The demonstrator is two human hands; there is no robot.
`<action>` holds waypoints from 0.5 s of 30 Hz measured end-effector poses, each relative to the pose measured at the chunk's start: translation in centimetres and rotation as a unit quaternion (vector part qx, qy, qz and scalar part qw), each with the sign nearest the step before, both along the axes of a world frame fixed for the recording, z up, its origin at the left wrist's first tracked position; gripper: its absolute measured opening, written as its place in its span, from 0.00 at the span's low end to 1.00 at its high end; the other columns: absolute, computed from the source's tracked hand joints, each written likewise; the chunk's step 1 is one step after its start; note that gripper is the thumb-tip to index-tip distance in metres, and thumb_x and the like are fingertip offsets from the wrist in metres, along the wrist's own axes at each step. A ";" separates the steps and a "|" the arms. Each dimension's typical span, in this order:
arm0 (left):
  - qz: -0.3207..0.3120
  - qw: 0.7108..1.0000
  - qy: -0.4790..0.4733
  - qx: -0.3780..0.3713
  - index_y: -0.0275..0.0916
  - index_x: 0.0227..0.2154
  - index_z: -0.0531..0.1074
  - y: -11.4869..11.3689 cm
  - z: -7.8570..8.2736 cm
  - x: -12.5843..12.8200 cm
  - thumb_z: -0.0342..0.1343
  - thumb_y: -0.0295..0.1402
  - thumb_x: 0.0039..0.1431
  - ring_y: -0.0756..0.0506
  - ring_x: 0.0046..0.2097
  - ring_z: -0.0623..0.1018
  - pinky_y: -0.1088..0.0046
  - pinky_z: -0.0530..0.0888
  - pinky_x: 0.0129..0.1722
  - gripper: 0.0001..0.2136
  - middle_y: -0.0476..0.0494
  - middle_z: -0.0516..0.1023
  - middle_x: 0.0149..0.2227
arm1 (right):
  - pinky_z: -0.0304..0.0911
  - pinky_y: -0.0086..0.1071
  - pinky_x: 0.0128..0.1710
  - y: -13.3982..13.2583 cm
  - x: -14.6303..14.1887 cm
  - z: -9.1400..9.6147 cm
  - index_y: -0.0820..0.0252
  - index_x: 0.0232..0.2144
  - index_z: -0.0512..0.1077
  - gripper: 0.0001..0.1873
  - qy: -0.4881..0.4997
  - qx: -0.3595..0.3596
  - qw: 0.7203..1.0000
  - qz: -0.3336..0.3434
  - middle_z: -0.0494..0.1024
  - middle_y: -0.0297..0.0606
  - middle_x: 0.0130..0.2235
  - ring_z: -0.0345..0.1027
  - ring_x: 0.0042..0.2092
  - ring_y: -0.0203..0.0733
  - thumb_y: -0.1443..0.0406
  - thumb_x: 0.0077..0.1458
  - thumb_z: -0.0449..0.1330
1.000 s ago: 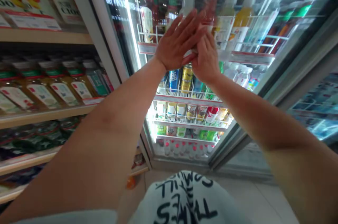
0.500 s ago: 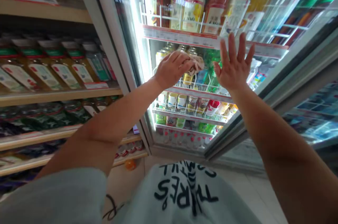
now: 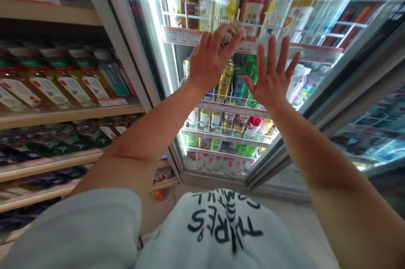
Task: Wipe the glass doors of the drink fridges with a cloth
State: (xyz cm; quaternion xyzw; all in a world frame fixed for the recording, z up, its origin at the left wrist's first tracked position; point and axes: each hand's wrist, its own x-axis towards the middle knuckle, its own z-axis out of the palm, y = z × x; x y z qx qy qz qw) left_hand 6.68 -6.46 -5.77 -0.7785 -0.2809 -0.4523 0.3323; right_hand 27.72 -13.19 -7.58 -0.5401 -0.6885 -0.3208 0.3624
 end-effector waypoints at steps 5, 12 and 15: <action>-0.045 0.990 0.124 -0.038 0.51 0.70 0.61 1.1 -3.4 -0.4 0.40 0.32 0.77 0.33 0.62 0.69 0.47 0.71 0.56 0.23 0.45 0.64 0.69 | 0.20 0.73 0.70 -0.1 0.0 -0.1 0.40 0.74 0.48 0.39 0.001 0.006 1.000 0.005 0.44 0.30 0.75 0.23 0.76 0.60 0.41 0.66 0.49; -0.031 0.999 -0.010 0.013 0.49 0.70 0.62 3.5 -0.8 -1.1 0.33 0.31 0.80 0.36 0.62 0.66 0.47 0.67 0.59 0.23 0.46 0.63 0.69 | 0.17 0.74 0.69 -0.2 0.4 -0.1 0.34 0.70 0.57 0.37 -0.052 -0.017 0.998 -0.009 0.47 0.27 0.75 0.21 0.75 0.62 0.38 0.63 0.53; -0.058 0.992 0.107 -0.018 0.54 0.67 0.65 2.9 -0.9 -1.0 0.34 0.33 0.80 0.37 0.56 0.72 0.51 0.72 0.55 0.23 0.48 0.68 0.66 | 0.18 0.74 0.69 -0.3 0.4 0.0 0.31 0.70 0.56 0.36 -0.047 -0.025 0.999 -0.013 0.48 0.25 0.74 0.20 0.75 0.61 0.39 0.63 0.53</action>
